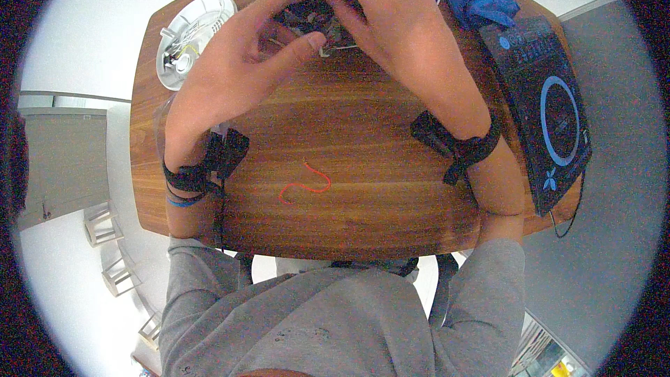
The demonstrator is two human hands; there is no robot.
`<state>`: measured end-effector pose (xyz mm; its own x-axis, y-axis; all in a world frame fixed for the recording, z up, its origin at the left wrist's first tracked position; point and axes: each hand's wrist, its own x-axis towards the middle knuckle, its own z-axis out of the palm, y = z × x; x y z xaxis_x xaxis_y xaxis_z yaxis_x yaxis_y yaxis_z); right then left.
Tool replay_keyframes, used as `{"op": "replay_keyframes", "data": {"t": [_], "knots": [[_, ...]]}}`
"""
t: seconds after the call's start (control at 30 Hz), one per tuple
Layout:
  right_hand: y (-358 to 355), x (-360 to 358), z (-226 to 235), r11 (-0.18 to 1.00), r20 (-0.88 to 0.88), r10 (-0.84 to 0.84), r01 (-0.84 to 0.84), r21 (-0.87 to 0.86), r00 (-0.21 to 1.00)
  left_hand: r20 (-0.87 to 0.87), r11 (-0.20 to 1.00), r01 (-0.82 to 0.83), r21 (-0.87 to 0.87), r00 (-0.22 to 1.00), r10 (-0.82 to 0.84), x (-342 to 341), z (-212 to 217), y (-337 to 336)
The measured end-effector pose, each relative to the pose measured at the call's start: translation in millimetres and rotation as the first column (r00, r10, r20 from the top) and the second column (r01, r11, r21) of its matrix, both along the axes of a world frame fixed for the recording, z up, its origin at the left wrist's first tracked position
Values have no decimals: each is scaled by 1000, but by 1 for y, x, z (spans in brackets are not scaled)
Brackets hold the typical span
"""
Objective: The person assembles a small electronic device by connecting red and white wires to a switch and securing them inside a cylindrical housing. They use a screwdriver to tighten terminal screws and organize components on a wooden table.
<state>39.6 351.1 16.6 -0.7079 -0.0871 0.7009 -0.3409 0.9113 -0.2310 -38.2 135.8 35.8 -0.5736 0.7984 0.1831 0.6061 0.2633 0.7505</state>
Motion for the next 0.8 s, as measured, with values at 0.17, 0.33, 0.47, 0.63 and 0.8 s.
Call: {"op": "replay_keyframes", "data": {"t": [0.17,0.33,0.47,0.63,0.8], "knots": [[-2,0,-5,997,25,-54,55,-50,998,-40,996,34,77,999,-31,3,-8,1],[-1,-1,-6,996,37,-67,69,-61,997,-17,993,54,101,998,-53,1,-10,2],[-2,0,-6,996,33,-63,65,-66,997,14,997,34,68,999,-35,3,-6,3],[-1,-2,-4,998,3,-59,59,-12,998,44,995,23,98,999,-28,5,-9,3],[0,0,-2,996,-36,-53,56,69,998,-5,996,28,89,1000,-28,4,-9,4]]}}
